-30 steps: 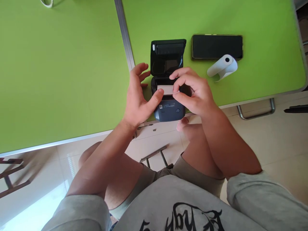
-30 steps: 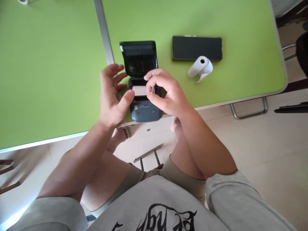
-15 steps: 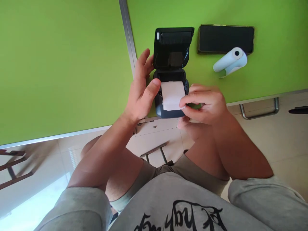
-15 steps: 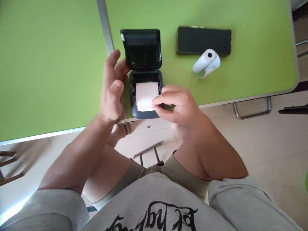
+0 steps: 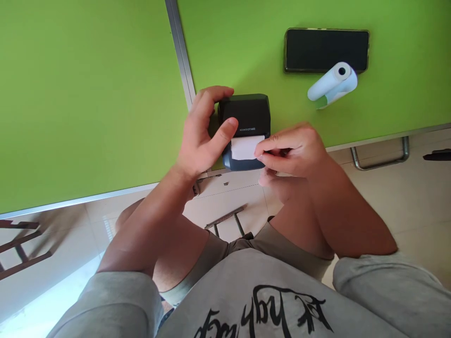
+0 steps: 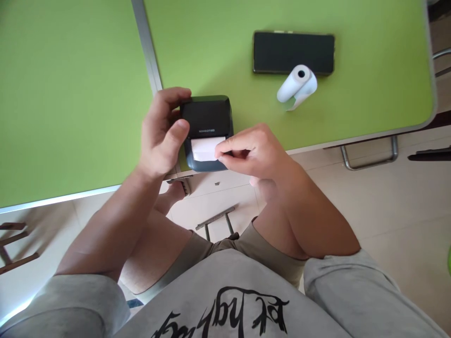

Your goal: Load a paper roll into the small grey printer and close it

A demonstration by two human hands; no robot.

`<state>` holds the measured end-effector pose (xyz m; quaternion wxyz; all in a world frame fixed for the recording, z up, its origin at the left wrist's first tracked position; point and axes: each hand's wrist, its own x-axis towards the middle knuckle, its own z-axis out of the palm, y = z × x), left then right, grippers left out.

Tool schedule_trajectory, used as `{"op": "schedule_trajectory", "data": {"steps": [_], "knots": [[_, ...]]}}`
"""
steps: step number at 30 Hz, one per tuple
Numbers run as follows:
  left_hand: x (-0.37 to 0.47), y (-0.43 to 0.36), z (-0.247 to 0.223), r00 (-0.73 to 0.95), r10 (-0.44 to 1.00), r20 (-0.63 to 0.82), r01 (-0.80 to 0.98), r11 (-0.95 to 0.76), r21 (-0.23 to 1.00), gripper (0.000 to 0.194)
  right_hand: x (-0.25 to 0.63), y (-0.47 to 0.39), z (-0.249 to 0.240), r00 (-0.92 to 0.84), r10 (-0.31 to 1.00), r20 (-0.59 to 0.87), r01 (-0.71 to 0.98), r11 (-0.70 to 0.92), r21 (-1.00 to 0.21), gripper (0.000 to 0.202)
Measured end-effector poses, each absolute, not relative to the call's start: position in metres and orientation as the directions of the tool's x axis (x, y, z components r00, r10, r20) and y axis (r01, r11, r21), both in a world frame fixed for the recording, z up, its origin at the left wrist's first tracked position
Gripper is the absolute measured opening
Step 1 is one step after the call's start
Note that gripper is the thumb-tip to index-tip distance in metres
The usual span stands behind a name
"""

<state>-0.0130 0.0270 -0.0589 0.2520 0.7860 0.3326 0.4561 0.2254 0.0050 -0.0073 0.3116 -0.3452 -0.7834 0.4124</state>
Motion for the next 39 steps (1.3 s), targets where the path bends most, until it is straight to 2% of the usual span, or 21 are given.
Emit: {"op": "schedule_trajectory", "data": {"steps": [3, 9, 11, 13, 16, 22, 31, 34, 39], "knots": [[-0.008, 0.025, -0.051, 0.293, 0.835, 0.466, 0.356, -0.547, 0.758, 0.046, 0.227, 0.006, -0.007, -0.546, 0.821, 0.164, 0.270, 0.359, -0.894, 0.019], [-0.005, 0.023, -0.044, 0.301, 0.871, 0.389, 0.441, -0.489, 0.753, 0.054, 0.230, 0.005, -0.008, -0.569, 0.817, 0.091, 0.224, 0.260, -0.939, 0.010], [-0.005, 0.023, -0.045, 0.298, 0.872, 0.390, 0.443, -0.487, 0.753, 0.055, 0.228, 0.007, -0.014, -0.467, 0.869, 0.166, 0.177, 0.276, -0.945, 0.020], [-0.005, 0.023, -0.045, 0.292, 0.872, 0.392, 0.436, -0.486, 0.757, 0.056, 0.224, 0.012, -0.023, -0.269, 0.928, 0.259, 0.157, 0.307, -0.939, 0.037], [-0.004, 0.023, -0.045, 0.293, 0.877, 0.382, 0.434, -0.477, 0.764, 0.056, 0.219, 0.022, -0.035, -0.114, 0.958, 0.262, 0.204, 0.280, -0.938, 0.058], [-0.004, 0.021, -0.042, 0.307, 0.882, 0.357, 0.424, -0.462, 0.779, 0.055, 0.209, 0.030, -0.031, -0.177, 0.967, 0.183, 0.332, 0.234, -0.914, 0.066], [-0.005, 0.022, -0.046, 0.314, 0.873, 0.373, 0.430, -0.481, 0.764, 0.052, 0.209, 0.031, -0.015, -0.261, 0.965, 0.030, 0.434, 0.145, -0.889, 0.060], [-0.005, 0.022, -0.045, 0.318, 0.870, 0.377, 0.436, -0.488, 0.756, 0.050, 0.210, 0.033, -0.017, -0.287, 0.957, 0.044, 0.431, 0.170, -0.886, 0.063], [-0.005, 0.023, -0.044, 0.323, 0.866, 0.380, 0.453, -0.495, 0.742, 0.054, 0.209, 0.033, -0.030, -0.281, 0.947, 0.152, 0.415, 0.263, -0.871, 0.065]]}}
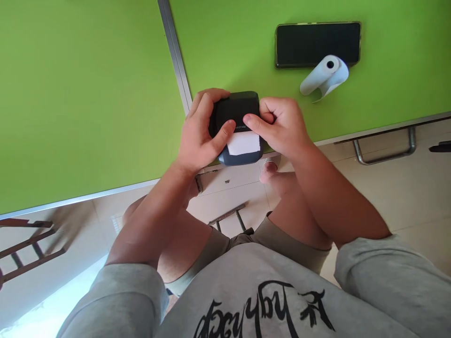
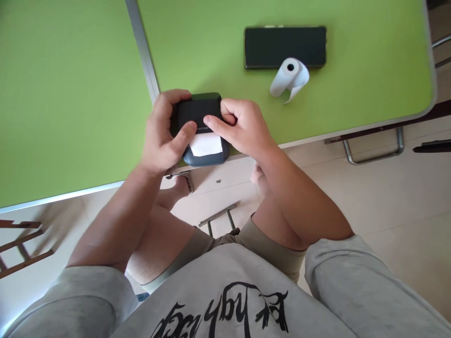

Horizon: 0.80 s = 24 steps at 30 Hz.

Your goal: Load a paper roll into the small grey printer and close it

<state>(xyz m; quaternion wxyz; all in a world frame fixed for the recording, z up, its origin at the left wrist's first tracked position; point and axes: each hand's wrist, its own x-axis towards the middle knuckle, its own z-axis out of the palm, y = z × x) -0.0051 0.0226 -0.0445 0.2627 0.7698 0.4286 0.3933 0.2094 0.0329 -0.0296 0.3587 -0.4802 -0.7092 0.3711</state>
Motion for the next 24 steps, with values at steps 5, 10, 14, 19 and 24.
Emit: {"op": "schedule_trajectory", "data": {"steps": [5, 10, 14, 19, 24], "knots": [[-0.008, 0.027, -0.050, 0.337, 0.864, 0.374, 0.441, -0.496, 0.748, 0.052, 0.207, 0.029, -0.033, -0.229, 0.941, 0.248, 0.411, 0.325, -0.852, 0.067], [-0.010, 0.027, -0.051, 0.379, 0.853, 0.358, 0.447, -0.507, 0.737, 0.052, 0.206, 0.031, -0.034, -0.210, 0.939, 0.273, 0.418, 0.339, -0.843, 0.064], [-0.007, 0.024, -0.049, 0.364, 0.856, 0.368, 0.463, -0.509, 0.725, 0.050, 0.205, 0.033, -0.035, -0.220, 0.935, 0.278, 0.415, 0.347, -0.841, 0.056], [-0.004, 0.032, -0.051, 0.352, 0.818, 0.456, 0.452, -0.575, 0.682, 0.060, 0.206, 0.030, -0.032, -0.219, 0.904, 0.367, 0.390, 0.426, -0.817, 0.047], [-0.004, 0.032, -0.047, 0.388, 0.834, 0.392, 0.459, -0.544, 0.703, 0.057, 0.207, 0.029, -0.029, -0.243, 0.908, 0.342, 0.426, 0.417, -0.803, 0.048]]}}
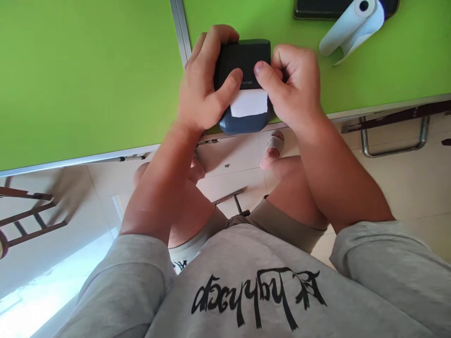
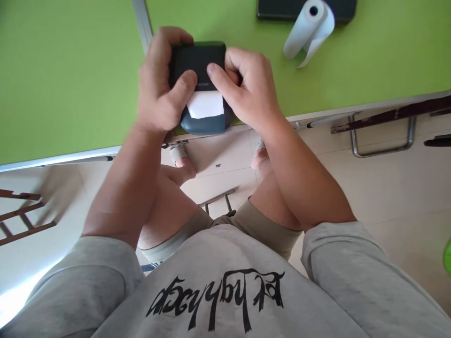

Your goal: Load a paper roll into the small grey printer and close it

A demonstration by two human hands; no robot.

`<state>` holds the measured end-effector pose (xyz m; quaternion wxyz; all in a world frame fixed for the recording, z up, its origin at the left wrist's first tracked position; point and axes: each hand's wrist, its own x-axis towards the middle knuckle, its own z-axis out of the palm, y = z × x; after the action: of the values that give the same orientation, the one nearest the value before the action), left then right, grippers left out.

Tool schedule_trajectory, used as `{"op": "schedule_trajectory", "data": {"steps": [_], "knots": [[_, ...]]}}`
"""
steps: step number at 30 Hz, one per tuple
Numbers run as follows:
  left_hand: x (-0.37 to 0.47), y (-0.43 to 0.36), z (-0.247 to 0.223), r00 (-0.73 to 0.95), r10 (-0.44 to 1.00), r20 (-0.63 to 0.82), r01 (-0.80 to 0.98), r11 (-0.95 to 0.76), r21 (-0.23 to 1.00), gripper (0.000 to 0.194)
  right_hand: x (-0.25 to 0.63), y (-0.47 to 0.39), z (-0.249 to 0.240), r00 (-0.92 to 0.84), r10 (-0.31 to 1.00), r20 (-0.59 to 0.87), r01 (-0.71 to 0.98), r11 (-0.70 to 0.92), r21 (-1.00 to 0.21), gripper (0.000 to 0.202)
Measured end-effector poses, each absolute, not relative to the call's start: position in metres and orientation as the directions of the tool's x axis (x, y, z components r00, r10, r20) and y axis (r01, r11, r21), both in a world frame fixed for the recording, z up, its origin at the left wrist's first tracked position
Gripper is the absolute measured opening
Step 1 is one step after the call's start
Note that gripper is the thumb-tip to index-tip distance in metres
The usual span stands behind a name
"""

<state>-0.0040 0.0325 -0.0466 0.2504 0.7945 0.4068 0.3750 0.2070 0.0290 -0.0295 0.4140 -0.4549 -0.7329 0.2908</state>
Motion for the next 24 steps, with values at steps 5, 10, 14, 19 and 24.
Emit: {"op": "schedule_trajectory", "data": {"steps": [5, 10, 14, 19, 24], "knots": [[-0.005, 0.026, -0.043, 0.384, 0.816, 0.432, 0.455, -0.575, 0.680, 0.046, 0.205, 0.031, -0.031, -0.236, 0.901, 0.364, 0.416, 0.432, -0.800, 0.049], [-0.006, 0.026, -0.043, 0.418, 0.807, 0.418, 0.467, -0.585, 0.663, 0.050, 0.205, 0.030, -0.029, -0.230, 0.901, 0.368, 0.390, 0.432, -0.813, 0.048], [-0.005, 0.025, -0.040, 0.422, 0.803, 0.422, 0.471, -0.591, 0.654, 0.053, 0.205, 0.030, -0.028, -0.251, 0.889, 0.383, 0.362, 0.453, -0.815, 0.045], [-0.005, 0.024, -0.040, 0.404, 0.796, 0.450, 0.465, -0.602, 0.649, 0.051, 0.203, 0.028, -0.028, -0.218, 0.887, 0.407, 0.350, 0.461, -0.816, 0.047], [-0.004, 0.021, -0.040, 0.378, 0.811, 0.447, 0.459, -0.583, 0.671, 0.051, 0.206, 0.025, -0.025, -0.250, 0.898, 0.361, 0.373, 0.433, -0.820, 0.045]]}}
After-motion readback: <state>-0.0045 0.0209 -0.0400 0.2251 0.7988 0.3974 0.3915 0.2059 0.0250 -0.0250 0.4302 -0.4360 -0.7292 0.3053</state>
